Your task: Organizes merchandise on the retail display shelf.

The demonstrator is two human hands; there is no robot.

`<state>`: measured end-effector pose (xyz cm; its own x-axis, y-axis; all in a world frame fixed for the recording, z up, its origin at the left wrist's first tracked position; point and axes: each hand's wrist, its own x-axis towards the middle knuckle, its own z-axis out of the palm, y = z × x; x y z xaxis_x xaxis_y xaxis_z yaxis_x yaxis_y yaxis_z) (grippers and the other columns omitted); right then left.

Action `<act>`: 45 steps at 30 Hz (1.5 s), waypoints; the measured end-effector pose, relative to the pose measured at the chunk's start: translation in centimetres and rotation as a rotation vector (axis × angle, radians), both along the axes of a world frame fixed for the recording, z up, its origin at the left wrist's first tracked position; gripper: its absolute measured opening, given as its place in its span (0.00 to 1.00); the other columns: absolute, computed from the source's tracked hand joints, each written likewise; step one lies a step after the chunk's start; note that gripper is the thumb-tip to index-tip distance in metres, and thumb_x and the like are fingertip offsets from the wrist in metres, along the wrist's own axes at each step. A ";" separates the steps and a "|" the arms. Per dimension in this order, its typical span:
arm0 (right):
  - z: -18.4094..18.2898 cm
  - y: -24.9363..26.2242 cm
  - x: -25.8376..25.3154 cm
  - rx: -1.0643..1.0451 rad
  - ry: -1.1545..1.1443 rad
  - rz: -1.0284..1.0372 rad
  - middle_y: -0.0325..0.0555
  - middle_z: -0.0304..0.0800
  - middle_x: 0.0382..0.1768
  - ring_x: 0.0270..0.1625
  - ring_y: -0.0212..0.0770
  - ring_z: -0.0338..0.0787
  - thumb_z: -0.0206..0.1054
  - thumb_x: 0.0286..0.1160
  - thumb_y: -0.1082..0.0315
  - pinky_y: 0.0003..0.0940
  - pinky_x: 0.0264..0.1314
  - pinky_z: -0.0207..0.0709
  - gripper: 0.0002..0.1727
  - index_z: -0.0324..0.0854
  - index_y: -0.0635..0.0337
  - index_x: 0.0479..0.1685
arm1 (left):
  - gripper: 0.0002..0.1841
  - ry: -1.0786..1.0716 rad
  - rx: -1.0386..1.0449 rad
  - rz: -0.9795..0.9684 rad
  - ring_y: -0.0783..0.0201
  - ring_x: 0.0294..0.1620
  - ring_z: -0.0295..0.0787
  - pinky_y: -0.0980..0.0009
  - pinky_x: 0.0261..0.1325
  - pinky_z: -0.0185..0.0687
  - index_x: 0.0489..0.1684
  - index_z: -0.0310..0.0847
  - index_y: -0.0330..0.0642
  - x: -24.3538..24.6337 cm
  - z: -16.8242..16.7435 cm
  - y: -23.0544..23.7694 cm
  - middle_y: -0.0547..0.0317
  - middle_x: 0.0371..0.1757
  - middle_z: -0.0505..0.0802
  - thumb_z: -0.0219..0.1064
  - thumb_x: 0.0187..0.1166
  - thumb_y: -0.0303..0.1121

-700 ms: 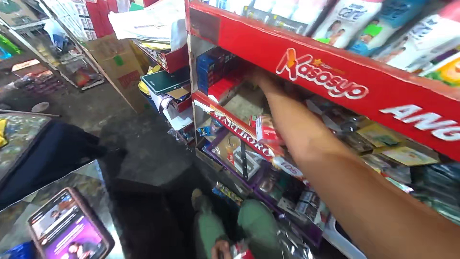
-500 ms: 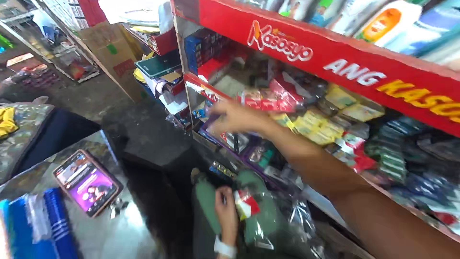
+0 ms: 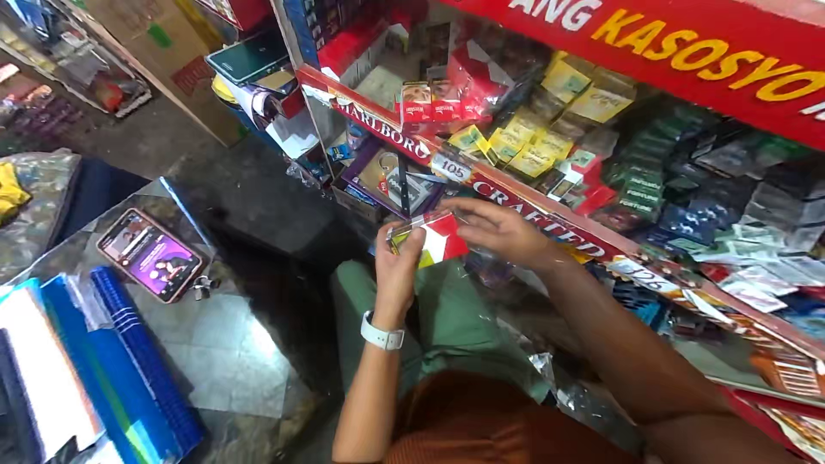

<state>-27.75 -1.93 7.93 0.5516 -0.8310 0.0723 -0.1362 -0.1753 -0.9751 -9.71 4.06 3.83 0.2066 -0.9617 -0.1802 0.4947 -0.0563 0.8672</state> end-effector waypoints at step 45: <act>0.5 4.2 5.4 0.363 -0.486 -0.385 0.45 0.89 0.53 0.51 0.40 0.94 0.65 0.72 0.71 0.41 0.57 0.91 0.22 0.73 0.59 0.66 | 0.05 -0.100 -0.142 0.443 0.75 0.24 0.83 0.75 0.31 0.86 0.50 0.66 0.42 -0.4 0.5 -2.8 0.66 0.27 0.82 0.47 0.92 0.30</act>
